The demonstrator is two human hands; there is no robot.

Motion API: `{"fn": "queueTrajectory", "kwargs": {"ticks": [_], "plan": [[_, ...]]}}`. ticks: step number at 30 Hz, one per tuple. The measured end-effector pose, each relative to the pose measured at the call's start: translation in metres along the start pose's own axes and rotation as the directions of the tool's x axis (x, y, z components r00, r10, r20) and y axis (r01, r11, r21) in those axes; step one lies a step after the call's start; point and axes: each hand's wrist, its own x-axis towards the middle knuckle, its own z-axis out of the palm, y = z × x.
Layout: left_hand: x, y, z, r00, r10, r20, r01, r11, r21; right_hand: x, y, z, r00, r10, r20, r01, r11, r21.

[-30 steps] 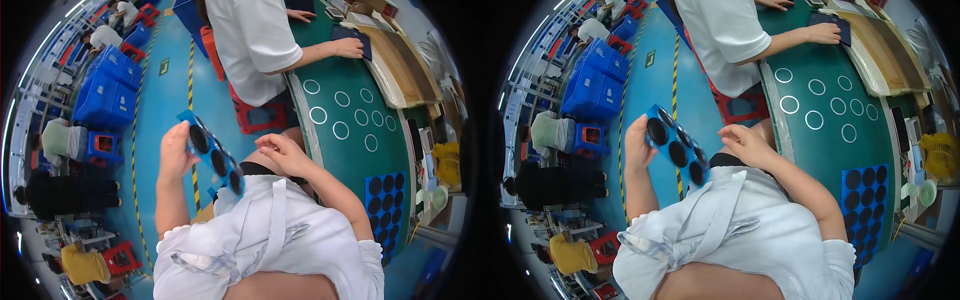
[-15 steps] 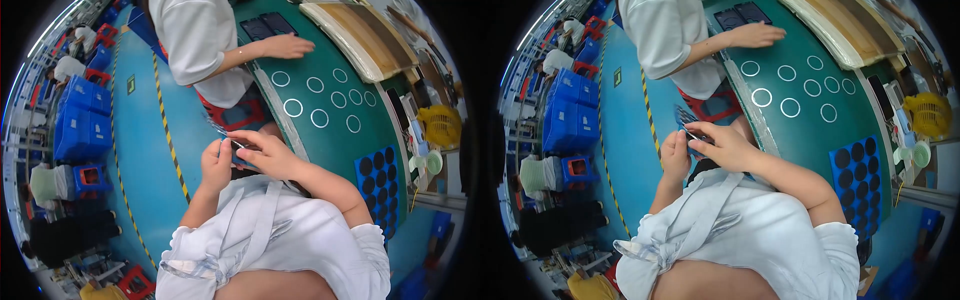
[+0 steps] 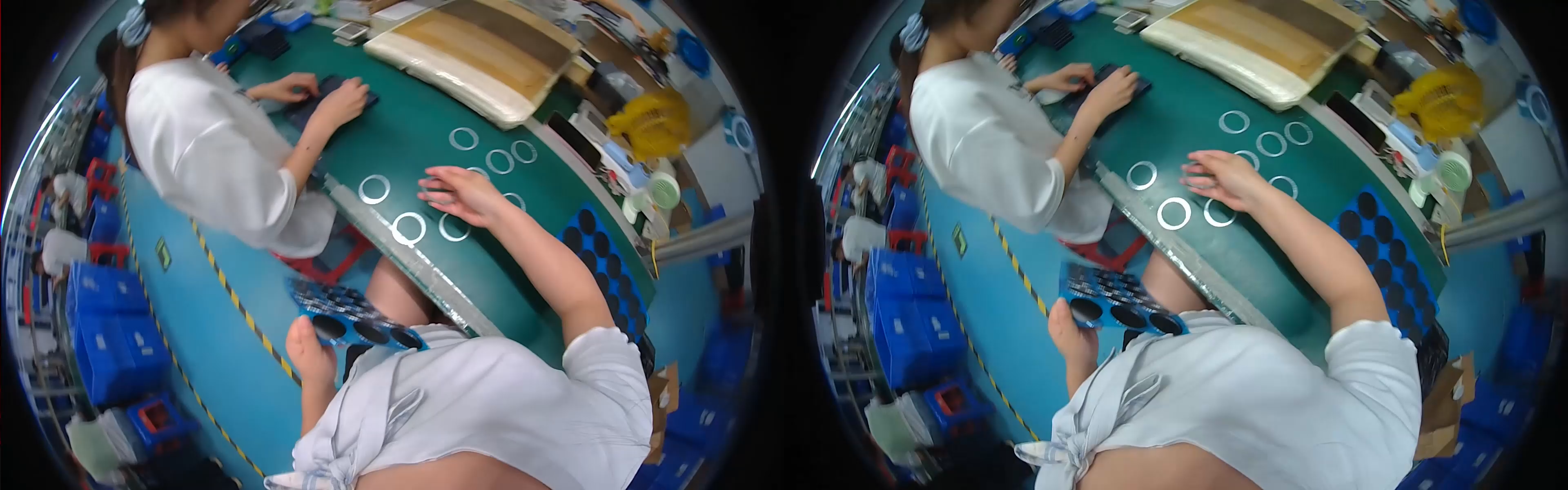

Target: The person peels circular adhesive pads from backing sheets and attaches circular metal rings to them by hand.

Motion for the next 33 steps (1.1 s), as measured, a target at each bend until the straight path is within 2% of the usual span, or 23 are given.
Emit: {"fn": "queueTrajectory", "kwargs": {"ticks": [1, 3, 4, 5, 6, 7, 9, 10, 11, 13, 14, 15, 16, 17, 19, 23, 25, 27, 29, 30, 31, 33], "plan": [[0.001, -0.001, 0.0, 0.999, -0.004, -0.054, 0.005, 1.0, 0.015, 0.014, -0.005, -0.002, 0.998, 0.007, -0.063, -0.009, 1.0, -0.029], [0.005, -0.006, -0.005, 1.0, 0.01, -0.004, -0.01, 1.0, -0.001, 0.049, -0.008, -0.009, 0.985, -0.026, -0.173, 0.026, 1.0, -0.006], [0.004, -0.003, 0.005, 0.996, 0.005, -0.094, -0.007, 1.0, -0.026, 0.068, -0.005, -0.014, 0.98, -0.088, -0.178, 0.073, 0.993, -0.09], [0.004, -0.002, 0.007, 0.998, 0.008, -0.062, -0.01, 0.999, -0.035, 0.076, -0.006, -0.009, 0.96, -0.128, -0.249, 0.102, 0.988, -0.114], [0.003, -0.001, 0.007, 0.998, 0.021, -0.054, -0.021, 1.0, -0.003, 0.083, -0.006, -0.006, 0.951, -0.183, -0.248, 0.149, 0.977, -0.15], [0.002, 0.001, 0.008, 0.998, 0.034, -0.054, -0.033, 0.999, 0.033, 0.085, -0.006, -0.002, 0.937, -0.264, -0.23, 0.192, 0.937, -0.293], [0.002, 0.004, 0.009, 0.999, 0.031, -0.023, -0.031, 0.999, -0.023, 0.079, -0.003, 0.01, 0.793, -0.52, -0.317, 0.125, 0.648, -0.752], [0.002, 0.002, 0.005, 0.998, 0.049, -0.033, -0.049, 0.999, -0.014, 0.074, 0.004, 0.014, 0.748, -0.601, -0.28, 0.164, 0.576, -0.801], [0.003, -0.001, 0.002, 0.997, 0.071, -0.039, -0.071, 0.997, -0.008, 0.064, 0.015, 0.018, 0.669, -0.725, -0.167, 0.297, 0.466, -0.834], [0.003, -0.003, 0.007, 0.985, 0.033, -0.167, -0.039, 0.999, -0.035, 0.031, 0.043, 0.029, 0.523, -0.835, 0.171, 0.563, 0.188, -0.805], [0.003, -0.007, 0.003, 0.989, 0.04, -0.14, -0.044, 0.999, -0.023, 0.0, 0.054, 0.04, 0.498, -0.801, 0.331, 0.688, 0.133, -0.713], [0.002, -0.007, 0.008, 0.987, 0.033, -0.158, -0.034, 0.999, -0.002, -0.036, 0.063, 0.054, 0.735, -0.575, 0.36, 0.66, 0.484, -0.575], [0.0, -0.007, 0.015, 0.989, 0.041, -0.143, -0.041, 0.999, 0.007, -0.043, 0.088, 0.049, 0.747, -0.429, 0.509, 0.647, 0.644, -0.407], [0.0, -0.007, 0.021, 0.991, 0.043, -0.128, -0.041, 0.999, 0.018, -0.07, 0.084, 0.056, 0.78, -0.224, 0.584, 0.555, 0.68, -0.479], [0.0, -0.015, 0.03, 0.991, 0.054, -0.125, -0.051, 0.998, 0.033, -0.08, 0.118, 0.046, 0.621, -0.268, 0.737, 0.772, 0.375, -0.514], [-0.014, -0.031, 0.056, 0.971, 0.101, -0.219, -0.088, 0.994, 0.067, -0.1, 0.126, 0.037, 0.658, -0.279, 0.699, 0.75, 0.322, -0.577], [-0.019, -0.038, 0.063, 0.976, 0.129, -0.178, -0.118, 0.991, 0.068, -0.1, 0.125, 0.027, 0.736, -0.223, 0.639, 0.677, 0.25, -0.692], [-0.023, -0.044, 0.065, 0.981, 0.149, -0.124, -0.14, 0.987, 0.082, -0.103, 0.123, 0.019, 0.735, -0.265, 0.624, 0.678, 0.275, -0.682], [-0.019, -0.048, 0.067, 0.987, 0.136, -0.083, -0.13, 0.989, 0.071, -0.1, 0.119, 0.018, 0.784, -0.302, 0.542, 0.62, 0.408, -0.67], [-0.018, -0.048, 0.074, 0.983, 0.103, -0.153, -0.102, 0.995, 0.016, -0.095, 0.124, 0.02, 0.708, -0.434, 0.556, 0.696, 0.298, -0.653], [-0.017, -0.05, 0.074, 0.982, 0.108, -0.156, -0.107, 0.994, 0.017, -0.093, 0.128, 0.018, 0.705, -0.434, 0.561, 0.7, 0.297, -0.649], [-0.015, -0.052, 0.071, 0.983, -0.024, -0.184, -0.006, 0.987, -0.159, -0.094, 0.128, 0.017, 0.769, -0.329, 0.548, 0.638, 0.336, -0.693]]}}
